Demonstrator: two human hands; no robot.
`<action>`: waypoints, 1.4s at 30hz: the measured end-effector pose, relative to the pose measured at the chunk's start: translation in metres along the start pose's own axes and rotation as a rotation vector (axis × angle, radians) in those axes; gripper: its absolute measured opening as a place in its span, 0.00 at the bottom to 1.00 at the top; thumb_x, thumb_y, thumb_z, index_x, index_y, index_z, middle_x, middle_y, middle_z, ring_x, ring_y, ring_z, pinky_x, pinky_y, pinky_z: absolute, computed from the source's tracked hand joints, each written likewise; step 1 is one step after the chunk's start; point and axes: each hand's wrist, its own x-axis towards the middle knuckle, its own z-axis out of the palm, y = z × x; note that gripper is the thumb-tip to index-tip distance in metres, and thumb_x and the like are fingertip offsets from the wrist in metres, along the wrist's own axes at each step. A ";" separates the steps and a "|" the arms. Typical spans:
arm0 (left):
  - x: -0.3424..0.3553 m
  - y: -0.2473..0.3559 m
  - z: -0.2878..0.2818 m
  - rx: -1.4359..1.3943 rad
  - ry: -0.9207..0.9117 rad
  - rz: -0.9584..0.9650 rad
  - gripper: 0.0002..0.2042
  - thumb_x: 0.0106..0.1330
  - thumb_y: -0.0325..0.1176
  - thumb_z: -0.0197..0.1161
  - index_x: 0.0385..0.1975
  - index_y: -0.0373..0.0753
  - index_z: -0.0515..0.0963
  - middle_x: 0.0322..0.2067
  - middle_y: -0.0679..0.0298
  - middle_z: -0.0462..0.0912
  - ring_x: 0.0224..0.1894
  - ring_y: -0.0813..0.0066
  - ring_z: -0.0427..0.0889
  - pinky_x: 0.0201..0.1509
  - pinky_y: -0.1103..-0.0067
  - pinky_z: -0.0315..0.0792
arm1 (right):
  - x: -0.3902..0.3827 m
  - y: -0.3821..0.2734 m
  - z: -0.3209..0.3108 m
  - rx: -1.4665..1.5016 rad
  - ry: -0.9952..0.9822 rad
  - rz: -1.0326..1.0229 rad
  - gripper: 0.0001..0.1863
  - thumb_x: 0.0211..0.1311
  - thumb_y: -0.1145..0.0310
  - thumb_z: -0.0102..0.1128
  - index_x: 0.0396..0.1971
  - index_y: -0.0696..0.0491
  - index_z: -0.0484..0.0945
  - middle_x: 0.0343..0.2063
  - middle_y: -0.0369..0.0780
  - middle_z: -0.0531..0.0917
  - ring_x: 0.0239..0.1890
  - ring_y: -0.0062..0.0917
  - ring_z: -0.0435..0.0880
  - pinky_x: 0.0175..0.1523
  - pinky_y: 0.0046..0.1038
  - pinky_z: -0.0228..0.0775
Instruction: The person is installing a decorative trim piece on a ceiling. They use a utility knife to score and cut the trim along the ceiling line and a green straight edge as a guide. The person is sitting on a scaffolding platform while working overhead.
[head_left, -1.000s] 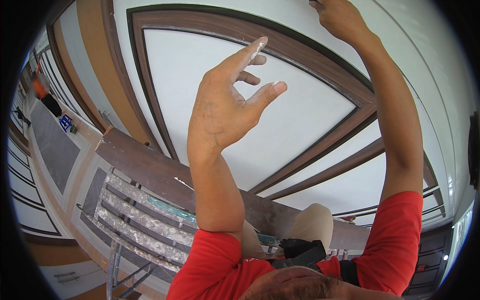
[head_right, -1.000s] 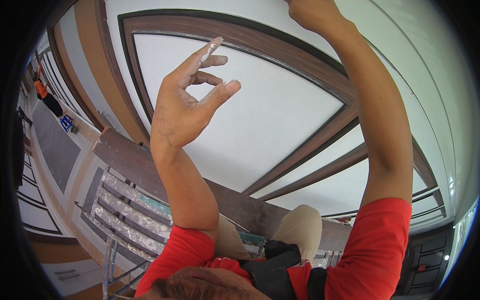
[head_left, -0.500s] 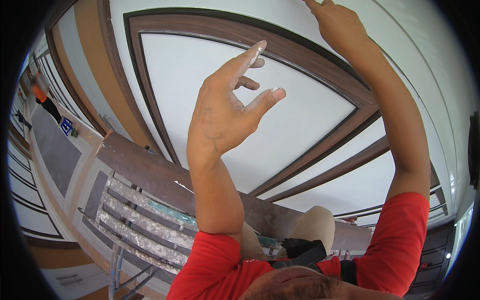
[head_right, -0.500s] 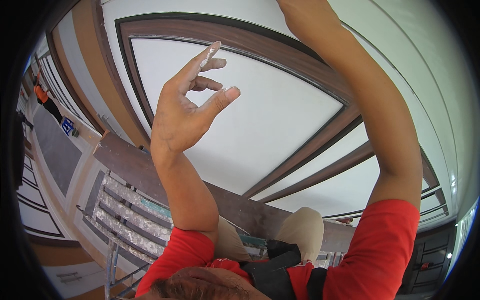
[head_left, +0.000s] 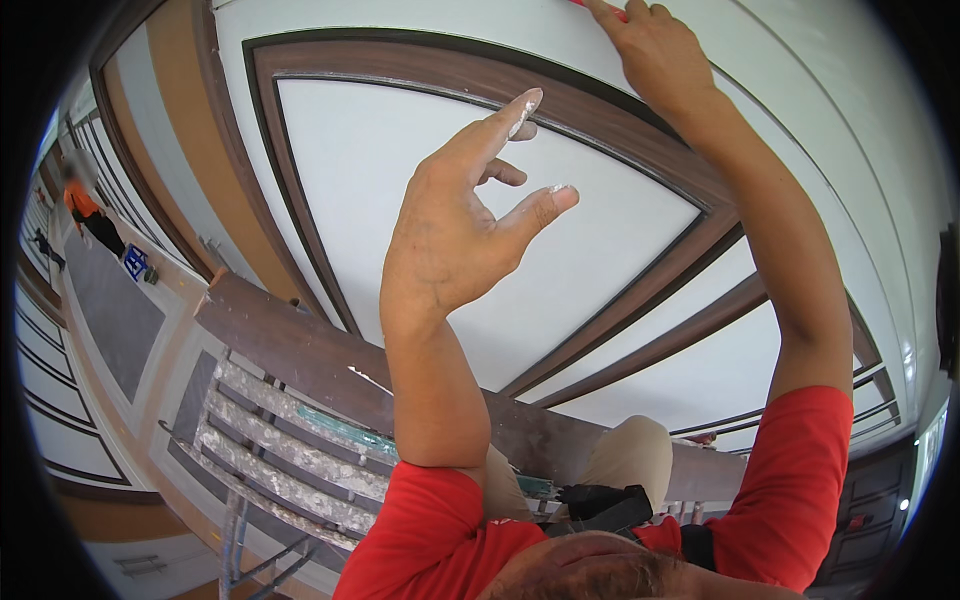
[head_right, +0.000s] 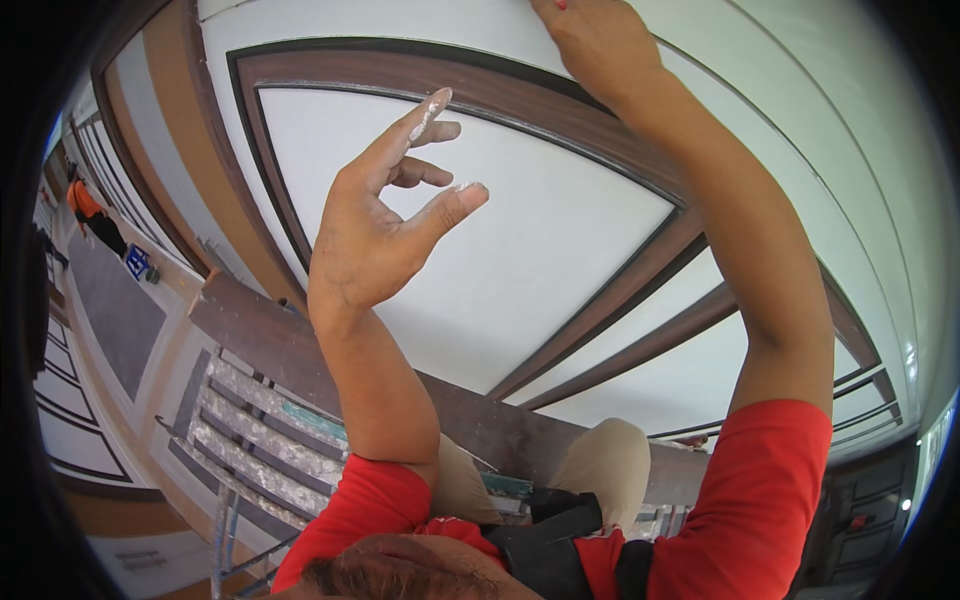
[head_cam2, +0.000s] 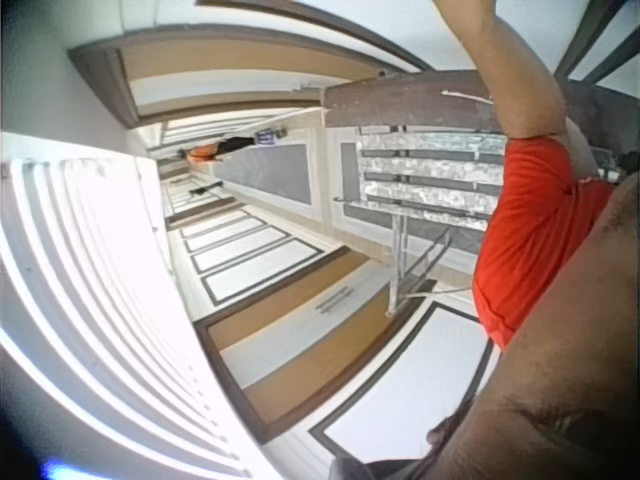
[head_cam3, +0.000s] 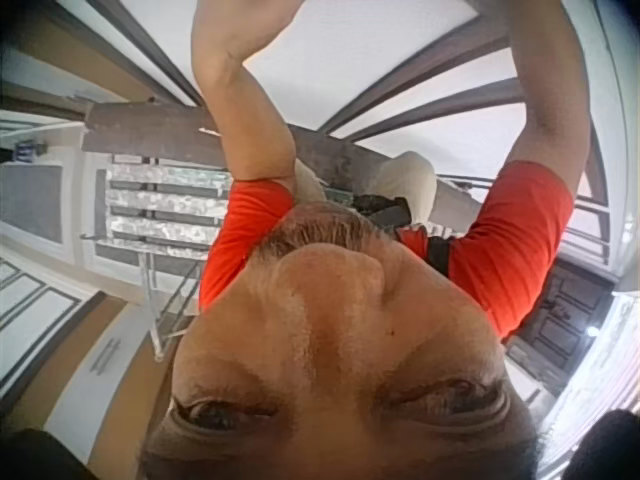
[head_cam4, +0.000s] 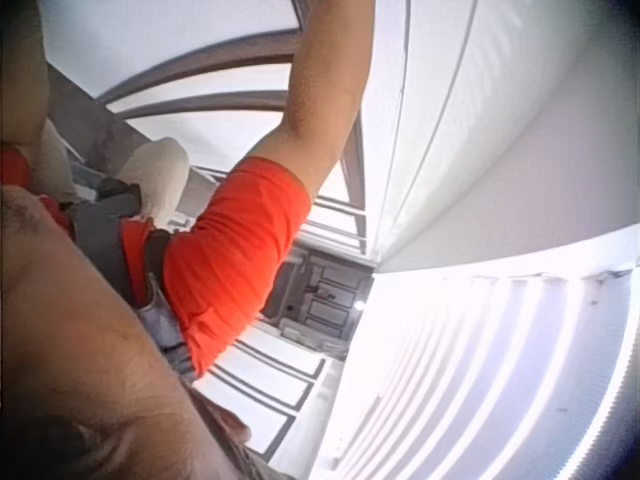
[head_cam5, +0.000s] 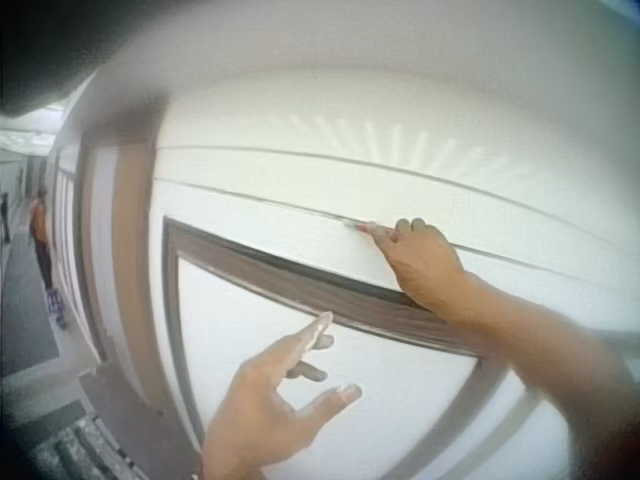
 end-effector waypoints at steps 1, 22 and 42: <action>0.000 0.002 0.000 0.000 -0.004 0.004 0.40 0.58 0.46 0.78 0.70 0.39 0.70 0.54 0.49 0.84 0.44 0.65 0.87 0.53 0.70 0.75 | 0.001 -0.004 0.001 -0.036 0.029 -0.002 0.28 0.64 0.78 0.52 0.66 0.53 0.71 0.34 0.47 0.82 0.36 0.40 0.82 0.43 0.41 0.76; 0.001 0.002 0.004 -0.004 -0.045 -0.035 0.40 0.58 0.46 0.78 0.70 0.39 0.71 0.54 0.48 0.84 0.45 0.65 0.86 0.53 0.70 0.75 | -0.012 -0.002 0.026 0.543 0.145 0.254 0.26 0.73 0.71 0.51 0.70 0.43 0.69 0.39 0.54 0.82 0.40 0.48 0.82 0.47 0.45 0.75; -0.002 -0.006 -0.007 0.012 0.021 -0.017 0.37 0.57 0.40 0.78 0.68 0.40 0.73 0.53 0.49 0.83 0.42 0.61 0.86 0.46 0.71 0.80 | 0.025 -0.006 0.003 0.468 -0.124 0.217 0.22 0.75 0.67 0.49 0.65 0.51 0.73 0.44 0.53 0.84 0.47 0.50 0.83 0.53 0.45 0.75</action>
